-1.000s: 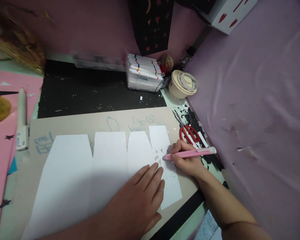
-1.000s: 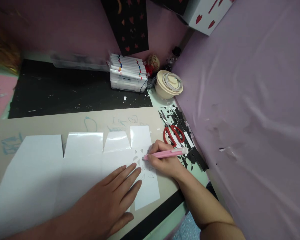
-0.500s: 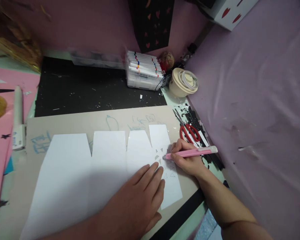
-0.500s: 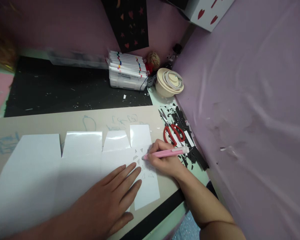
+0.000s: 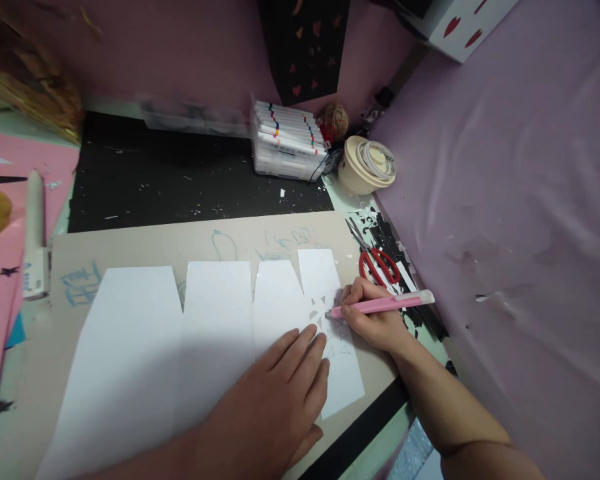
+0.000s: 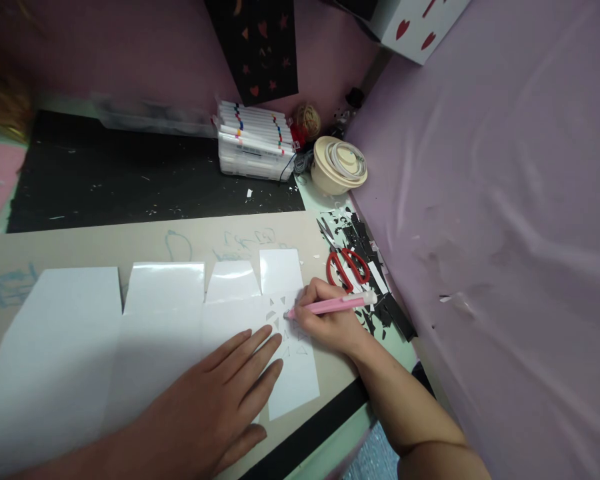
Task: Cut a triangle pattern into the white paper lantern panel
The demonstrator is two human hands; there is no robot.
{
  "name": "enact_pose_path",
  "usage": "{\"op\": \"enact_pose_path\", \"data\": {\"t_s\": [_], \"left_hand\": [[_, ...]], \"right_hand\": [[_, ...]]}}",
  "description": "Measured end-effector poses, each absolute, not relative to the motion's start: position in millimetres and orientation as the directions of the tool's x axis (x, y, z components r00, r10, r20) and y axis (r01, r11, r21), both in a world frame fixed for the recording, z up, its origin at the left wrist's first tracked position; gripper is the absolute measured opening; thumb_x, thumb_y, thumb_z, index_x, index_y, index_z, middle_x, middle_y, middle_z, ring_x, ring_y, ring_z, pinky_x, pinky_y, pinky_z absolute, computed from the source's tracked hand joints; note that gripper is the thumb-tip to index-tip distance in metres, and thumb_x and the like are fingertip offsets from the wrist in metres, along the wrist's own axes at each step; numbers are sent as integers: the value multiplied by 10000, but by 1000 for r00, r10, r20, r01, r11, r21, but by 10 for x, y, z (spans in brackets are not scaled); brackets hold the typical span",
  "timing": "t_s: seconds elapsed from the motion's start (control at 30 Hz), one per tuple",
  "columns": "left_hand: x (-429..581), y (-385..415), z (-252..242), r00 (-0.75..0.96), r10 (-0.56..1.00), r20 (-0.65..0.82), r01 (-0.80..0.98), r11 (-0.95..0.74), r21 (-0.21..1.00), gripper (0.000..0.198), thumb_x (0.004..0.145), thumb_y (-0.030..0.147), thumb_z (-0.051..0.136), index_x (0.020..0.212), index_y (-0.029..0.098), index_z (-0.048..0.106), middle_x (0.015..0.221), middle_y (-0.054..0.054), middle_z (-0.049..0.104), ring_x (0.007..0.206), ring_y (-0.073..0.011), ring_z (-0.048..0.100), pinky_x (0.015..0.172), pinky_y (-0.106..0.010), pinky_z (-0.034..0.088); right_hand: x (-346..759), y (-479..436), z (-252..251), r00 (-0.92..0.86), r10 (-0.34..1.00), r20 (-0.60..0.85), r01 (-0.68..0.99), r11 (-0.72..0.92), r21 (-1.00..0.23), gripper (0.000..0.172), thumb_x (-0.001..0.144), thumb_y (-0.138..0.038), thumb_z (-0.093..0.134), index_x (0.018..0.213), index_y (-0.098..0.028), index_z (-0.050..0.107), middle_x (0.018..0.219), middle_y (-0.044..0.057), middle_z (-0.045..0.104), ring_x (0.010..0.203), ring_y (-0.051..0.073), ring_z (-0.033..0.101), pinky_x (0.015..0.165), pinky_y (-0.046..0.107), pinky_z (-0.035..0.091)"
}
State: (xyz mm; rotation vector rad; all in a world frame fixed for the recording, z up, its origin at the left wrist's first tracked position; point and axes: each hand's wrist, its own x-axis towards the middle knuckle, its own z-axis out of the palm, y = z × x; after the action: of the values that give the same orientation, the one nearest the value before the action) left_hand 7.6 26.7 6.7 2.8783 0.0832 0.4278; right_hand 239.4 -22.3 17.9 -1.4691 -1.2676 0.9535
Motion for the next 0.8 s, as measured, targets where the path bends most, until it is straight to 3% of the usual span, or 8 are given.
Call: {"op": "enact_pose_path", "data": {"t_s": [0.8], "left_hand": [[81, 257, 61, 953, 98, 288, 30, -972, 231, 527, 929, 537, 482, 1260, 140, 585, 1416, -143, 556, 1350, -298, 465, 1139, -421, 173]], "right_hand": [[2398, -213, 161, 180, 983, 38, 254, -10, -967, 235, 815, -97, 584, 693, -225, 429, 632, -43, 522, 583, 120, 478, 538, 272, 369]]}}
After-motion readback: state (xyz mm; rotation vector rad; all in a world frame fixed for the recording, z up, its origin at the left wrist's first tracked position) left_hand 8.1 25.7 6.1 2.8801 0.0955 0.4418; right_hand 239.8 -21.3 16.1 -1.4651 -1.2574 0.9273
